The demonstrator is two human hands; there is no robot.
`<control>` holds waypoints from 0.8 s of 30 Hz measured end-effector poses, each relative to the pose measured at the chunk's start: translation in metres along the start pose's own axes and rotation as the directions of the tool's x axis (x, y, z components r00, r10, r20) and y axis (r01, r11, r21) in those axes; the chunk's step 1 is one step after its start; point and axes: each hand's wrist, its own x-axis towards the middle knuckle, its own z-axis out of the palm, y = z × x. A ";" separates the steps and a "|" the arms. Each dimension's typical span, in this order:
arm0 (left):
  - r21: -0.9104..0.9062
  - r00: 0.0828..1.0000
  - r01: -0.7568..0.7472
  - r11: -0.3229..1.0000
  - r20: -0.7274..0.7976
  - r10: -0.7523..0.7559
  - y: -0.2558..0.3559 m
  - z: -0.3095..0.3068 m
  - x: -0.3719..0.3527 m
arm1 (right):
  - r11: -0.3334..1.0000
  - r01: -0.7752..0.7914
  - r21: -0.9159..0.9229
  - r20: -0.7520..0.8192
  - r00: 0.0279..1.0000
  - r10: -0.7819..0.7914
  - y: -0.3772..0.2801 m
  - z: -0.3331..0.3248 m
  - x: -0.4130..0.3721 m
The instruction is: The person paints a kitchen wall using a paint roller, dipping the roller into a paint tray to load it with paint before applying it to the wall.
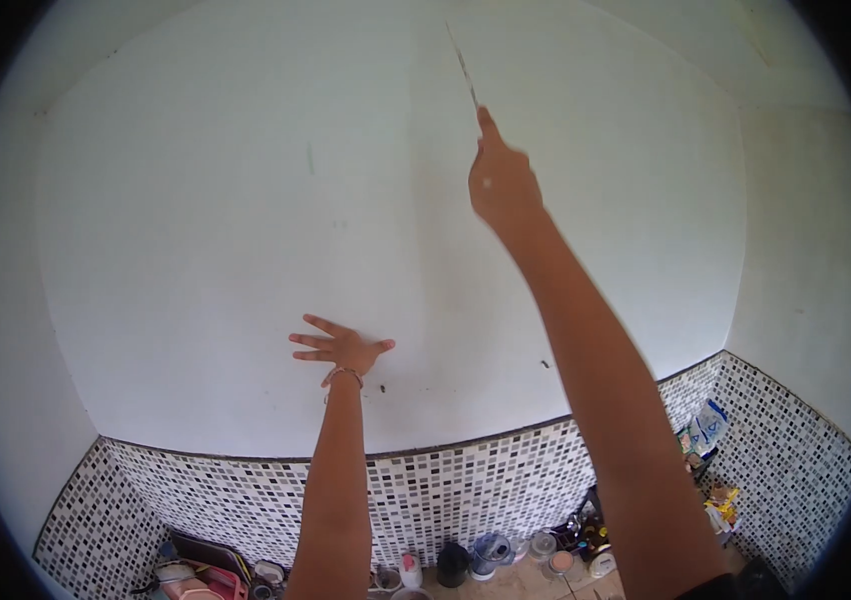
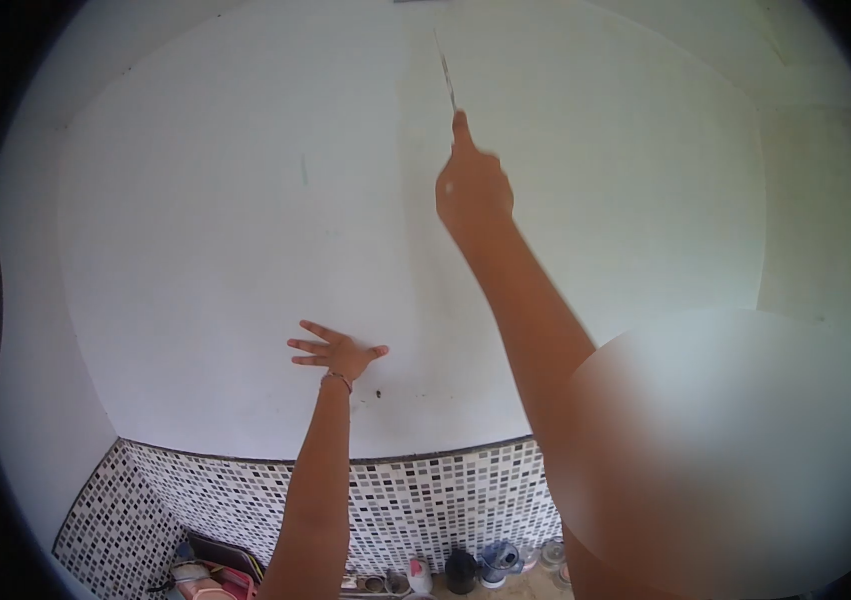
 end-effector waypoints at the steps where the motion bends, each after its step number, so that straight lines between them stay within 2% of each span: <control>1: 0.018 1.000 -0.014 1.000 -0.005 0.014 -0.001 0.001 0.002 | 1.000 0.000 -0.027 -0.011 1.000 0.000 -0.008 -0.005 0.018; 4: -0.020 1.000 0.006 1.000 -0.006 -0.006 0.000 0.001 0.001 | 0.984 -0.107 0.139 0.112 0.989 0.092 -0.030 -0.020 0.043; 8: -0.001 1.000 0.003 1.000 0.004 -0.003 0.004 -0.004 -0.003 | 0.990 -0.111 0.089 0.147 0.984 0.097 -0.029 -0.012 0.028; 10: -0.007 1.000 0.000 1.000 0.000 0.000 0.004 -0.004 -0.002 | 0.995 -0.096 0.004 0.140 0.986 0.095 -0.016 -0.004 -0.005; 14: -0.088 1.000 0.017 0.996 0.002 -0.017 0.001 -0.002 -0.002 | 0.988 -0.123 0.091 0.194 0.975 0.104 0.011 0.004 -0.103; 17: -0.055 0.999 0.040 0.998 0.004 -0.039 0.002 -0.002 -0.005 | 0.953 -0.300 0.048 0.388 0.885 0.259 0.001 -0.017 -0.136; 21: -0.031 1.000 0.003 1.000 0.008 -0.003 0.002 -0.003 -0.003 | 0.987 -0.155 0.042 0.232 0.963 0.141 0.000 -0.012 -0.106; 23: 0.002 1.000 -0.005 1.000 0.003 0.005 0.001 0.000 0.000 | 0.993 -0.113 0.033 0.173 0.979 0.106 -0.008 -0.014 -0.063; 24: 0.014 1.000 -0.008 1.000 -0.002 0.008 0.001 0.000 0.001 | 0.997 -0.040 0.063 0.065 0.997 0.036 -0.007 -0.006 -0.041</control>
